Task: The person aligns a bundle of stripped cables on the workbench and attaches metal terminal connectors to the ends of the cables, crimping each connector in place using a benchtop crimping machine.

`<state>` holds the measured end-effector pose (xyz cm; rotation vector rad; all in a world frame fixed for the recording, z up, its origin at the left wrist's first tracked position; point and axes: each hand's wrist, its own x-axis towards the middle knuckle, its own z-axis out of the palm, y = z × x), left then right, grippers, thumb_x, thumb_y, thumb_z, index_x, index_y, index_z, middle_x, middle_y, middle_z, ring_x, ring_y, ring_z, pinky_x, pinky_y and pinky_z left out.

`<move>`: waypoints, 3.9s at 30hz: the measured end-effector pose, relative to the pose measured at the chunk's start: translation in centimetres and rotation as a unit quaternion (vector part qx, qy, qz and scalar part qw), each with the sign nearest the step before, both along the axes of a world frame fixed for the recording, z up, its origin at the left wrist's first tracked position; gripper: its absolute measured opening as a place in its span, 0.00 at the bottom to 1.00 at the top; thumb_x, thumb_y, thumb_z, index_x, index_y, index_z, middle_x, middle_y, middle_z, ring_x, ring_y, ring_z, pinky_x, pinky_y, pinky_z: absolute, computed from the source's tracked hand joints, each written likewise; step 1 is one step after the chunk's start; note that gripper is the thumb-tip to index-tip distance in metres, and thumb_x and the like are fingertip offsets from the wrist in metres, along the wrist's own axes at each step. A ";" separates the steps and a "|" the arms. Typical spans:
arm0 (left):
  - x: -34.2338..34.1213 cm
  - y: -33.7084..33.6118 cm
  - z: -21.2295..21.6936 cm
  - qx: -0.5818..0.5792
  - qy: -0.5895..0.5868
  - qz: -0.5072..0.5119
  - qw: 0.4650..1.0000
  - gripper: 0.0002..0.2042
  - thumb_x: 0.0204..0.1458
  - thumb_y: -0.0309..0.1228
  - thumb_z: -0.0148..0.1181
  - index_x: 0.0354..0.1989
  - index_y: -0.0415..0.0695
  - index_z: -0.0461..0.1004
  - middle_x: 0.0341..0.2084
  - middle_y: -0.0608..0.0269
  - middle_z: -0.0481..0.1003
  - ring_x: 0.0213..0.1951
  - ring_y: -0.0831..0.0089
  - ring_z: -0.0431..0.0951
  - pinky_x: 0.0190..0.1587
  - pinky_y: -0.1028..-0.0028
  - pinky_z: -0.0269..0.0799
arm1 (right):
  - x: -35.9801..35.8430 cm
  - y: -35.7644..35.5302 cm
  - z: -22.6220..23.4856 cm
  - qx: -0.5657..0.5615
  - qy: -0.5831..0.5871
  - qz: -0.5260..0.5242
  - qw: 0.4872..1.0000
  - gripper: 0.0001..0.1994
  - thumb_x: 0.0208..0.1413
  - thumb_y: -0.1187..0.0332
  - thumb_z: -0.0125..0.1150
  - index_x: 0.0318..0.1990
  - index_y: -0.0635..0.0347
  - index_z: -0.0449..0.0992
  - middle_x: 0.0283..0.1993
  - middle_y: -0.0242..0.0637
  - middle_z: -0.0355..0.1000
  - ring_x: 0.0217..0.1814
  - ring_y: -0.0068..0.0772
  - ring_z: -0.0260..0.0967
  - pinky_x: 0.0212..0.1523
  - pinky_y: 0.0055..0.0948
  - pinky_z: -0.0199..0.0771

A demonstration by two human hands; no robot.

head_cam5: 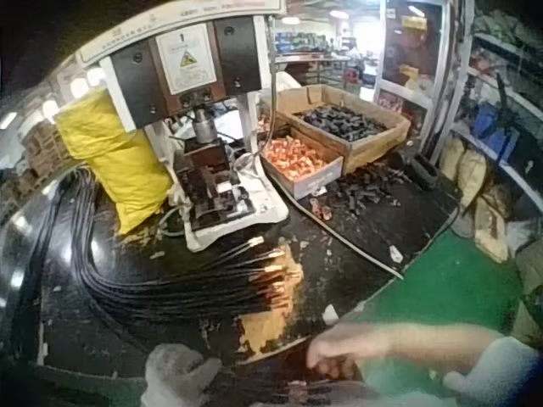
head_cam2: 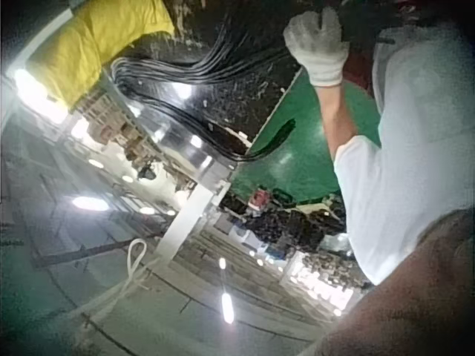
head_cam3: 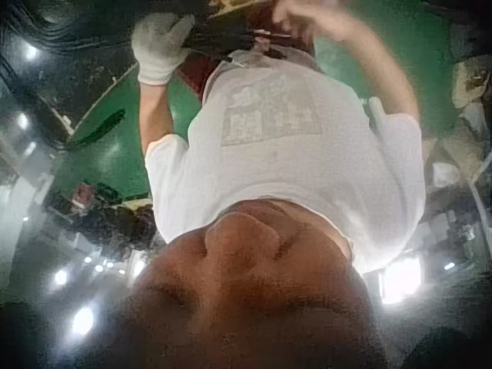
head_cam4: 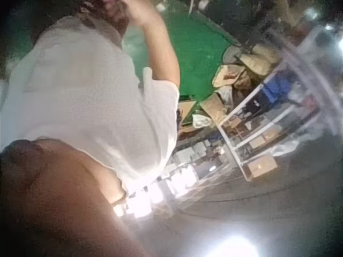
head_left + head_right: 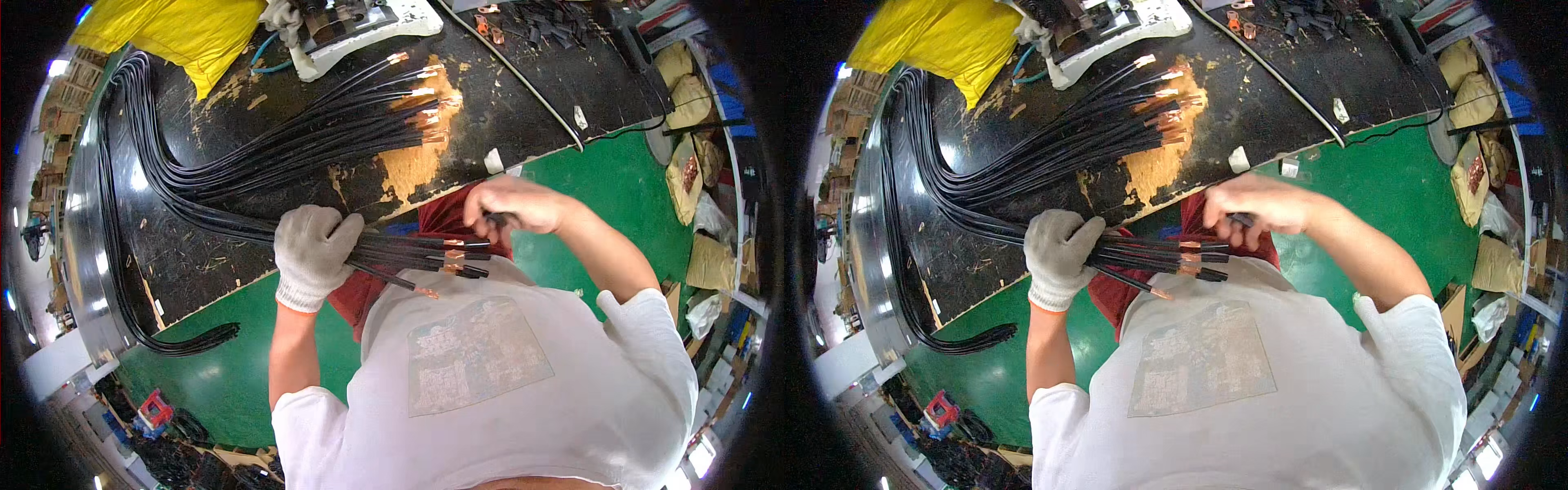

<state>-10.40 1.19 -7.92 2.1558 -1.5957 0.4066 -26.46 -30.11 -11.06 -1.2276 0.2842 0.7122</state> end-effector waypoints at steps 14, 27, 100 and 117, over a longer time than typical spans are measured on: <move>3.2 -3.8 -2.4 -0.023 0.006 0.065 0.998 0.13 0.39 0.42 0.76 0.28 0.51 0.81 0.25 0.66 0.76 0.28 0.61 0.78 0.31 0.63 0.73 | 4.0 4.2 2.5 0.079 0.076 0.136 0.985 0.23 0.65 0.41 0.57 0.35 0.53 0.73 0.28 0.25 0.68 0.25 0.17 0.64 0.18 0.20 0.56; 4.4 -3.7 -3.0 0.040 0.042 0.100 0.993 0.18 0.35 0.51 0.72 0.25 0.51 0.78 0.21 0.65 0.73 0.28 0.61 0.79 0.31 0.61 0.75 | 2.4 -7.9 11.8 -0.351 -0.124 0.235 0.898 0.16 0.65 0.61 0.57 0.26 0.61 0.75 0.19 0.28 0.67 0.20 0.20 0.62 0.20 0.26 0.57; 9.2 1.5 0.7 0.066 0.031 0.158 0.985 0.24 0.49 0.49 0.67 0.50 0.47 0.81 0.40 0.52 0.79 0.44 0.51 0.79 0.49 0.54 0.75 | 14.1 -2.3 5.8 -0.507 -0.444 0.193 0.713 0.45 0.43 0.55 0.77 0.69 0.58 0.64 0.65 0.54 0.69 0.68 0.56 0.67 0.68 0.46 0.67; 7.2 -2.0 -1.2 0.006 0.018 0.217 0.976 0.17 0.49 0.45 0.70 0.41 0.47 0.84 0.35 0.54 0.81 0.40 0.53 0.80 0.45 0.57 0.76 | 11.0 0.5 -0.6 -0.645 -0.497 -0.047 0.579 0.39 0.39 0.36 0.73 0.55 0.52 0.79 0.51 0.37 0.75 0.58 0.46 0.70 0.59 0.46 0.68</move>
